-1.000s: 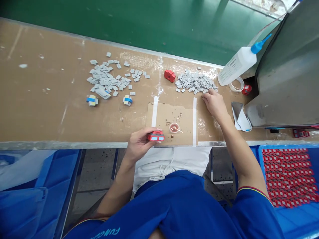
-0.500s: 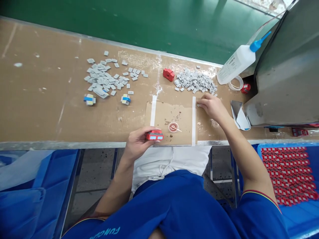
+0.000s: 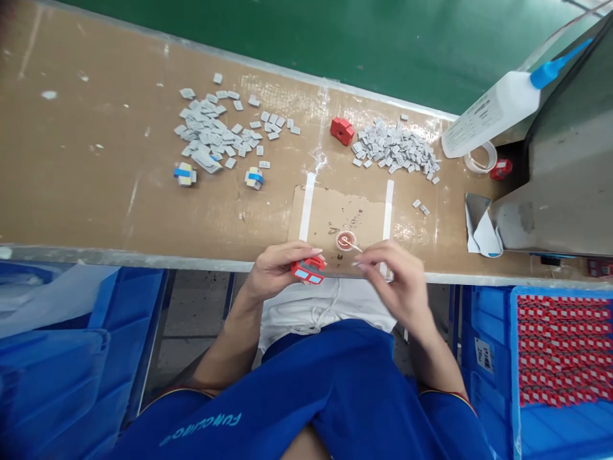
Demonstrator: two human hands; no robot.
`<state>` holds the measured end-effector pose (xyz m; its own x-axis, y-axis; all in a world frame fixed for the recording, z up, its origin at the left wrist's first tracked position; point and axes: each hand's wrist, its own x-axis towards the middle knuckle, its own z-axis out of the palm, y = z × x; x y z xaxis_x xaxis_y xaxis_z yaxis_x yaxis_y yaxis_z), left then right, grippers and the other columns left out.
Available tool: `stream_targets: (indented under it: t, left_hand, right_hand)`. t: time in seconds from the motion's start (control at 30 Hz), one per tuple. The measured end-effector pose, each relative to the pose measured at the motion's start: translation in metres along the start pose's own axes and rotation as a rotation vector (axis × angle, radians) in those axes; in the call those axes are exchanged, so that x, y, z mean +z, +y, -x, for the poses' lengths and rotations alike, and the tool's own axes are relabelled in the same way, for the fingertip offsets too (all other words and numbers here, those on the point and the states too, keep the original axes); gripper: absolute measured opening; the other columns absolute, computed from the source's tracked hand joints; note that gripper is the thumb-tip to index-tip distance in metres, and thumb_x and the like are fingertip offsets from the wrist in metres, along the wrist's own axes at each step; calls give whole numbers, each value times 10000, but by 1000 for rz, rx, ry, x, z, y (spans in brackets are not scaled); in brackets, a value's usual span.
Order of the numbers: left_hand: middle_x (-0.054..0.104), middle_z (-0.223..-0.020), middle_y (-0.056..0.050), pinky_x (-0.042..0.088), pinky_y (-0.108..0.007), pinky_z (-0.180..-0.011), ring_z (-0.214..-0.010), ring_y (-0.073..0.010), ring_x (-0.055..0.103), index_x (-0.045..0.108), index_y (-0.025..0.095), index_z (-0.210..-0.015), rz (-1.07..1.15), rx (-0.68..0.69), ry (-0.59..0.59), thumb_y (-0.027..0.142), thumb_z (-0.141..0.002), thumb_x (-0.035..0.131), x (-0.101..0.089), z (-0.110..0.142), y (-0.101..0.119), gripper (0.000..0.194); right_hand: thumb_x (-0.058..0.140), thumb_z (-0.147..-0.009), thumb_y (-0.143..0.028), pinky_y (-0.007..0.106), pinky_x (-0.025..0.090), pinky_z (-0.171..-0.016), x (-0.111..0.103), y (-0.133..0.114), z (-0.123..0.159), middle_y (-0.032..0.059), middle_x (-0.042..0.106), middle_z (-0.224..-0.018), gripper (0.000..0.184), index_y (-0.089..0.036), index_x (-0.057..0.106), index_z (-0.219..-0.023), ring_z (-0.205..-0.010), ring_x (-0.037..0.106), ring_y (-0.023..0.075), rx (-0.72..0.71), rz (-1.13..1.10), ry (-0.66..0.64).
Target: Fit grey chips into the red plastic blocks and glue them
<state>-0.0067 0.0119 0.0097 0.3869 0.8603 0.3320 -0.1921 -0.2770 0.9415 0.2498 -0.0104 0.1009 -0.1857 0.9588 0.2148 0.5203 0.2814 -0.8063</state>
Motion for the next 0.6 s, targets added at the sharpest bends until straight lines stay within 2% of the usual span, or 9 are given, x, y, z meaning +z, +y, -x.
stream_targets:
  t: [0.1,0.2,0.27,0.37,0.6]
  left_hand:
    - [844,-1029,-128,647,-313,-825,-914,-217,808,778,236,-1307,44,-59,5,318,-914,821,1,3,-1,404]
    - [837,-1014,-99,627,-259,-773,-852,-178,796,770,229,-1300,96,-143,42,307,-902,836,1,7,-2,410]
    - [831,-1001,-83,608,-227,-741,-825,-157,783,789,218,-1229,109,-179,46,288,-869,868,1,8,-2,375]
    - [828,-1004,-92,600,-239,-745,-841,-168,777,807,192,-1136,87,-208,38,326,-836,896,0,8,0,341]
    - [834,-976,-92,601,-268,-756,-839,-180,773,818,199,-1142,26,-206,32,452,-845,873,0,5,1,394]
  right_hand:
    - [742,-952,-171,325,579,-722,33,-21,13,28,724,-924,110,-265,759,-1006,-841,696,183,36,-164,-26]
    - [718,-970,-177,317,581,-698,51,-25,11,31,737,-907,89,-249,759,-1002,-810,697,179,64,-200,-14]
    - [701,-978,-170,310,577,-679,55,-24,8,34,753,-899,92,-241,757,-998,-787,700,176,63,-177,-14]
    - [694,-983,-171,309,569,-655,55,-21,6,36,764,-906,95,-245,752,-998,-775,701,177,62,-136,-21]
    - [698,-974,-143,311,576,-668,56,-17,5,23,780,-905,114,-248,741,-976,-787,717,175,46,-111,-22]
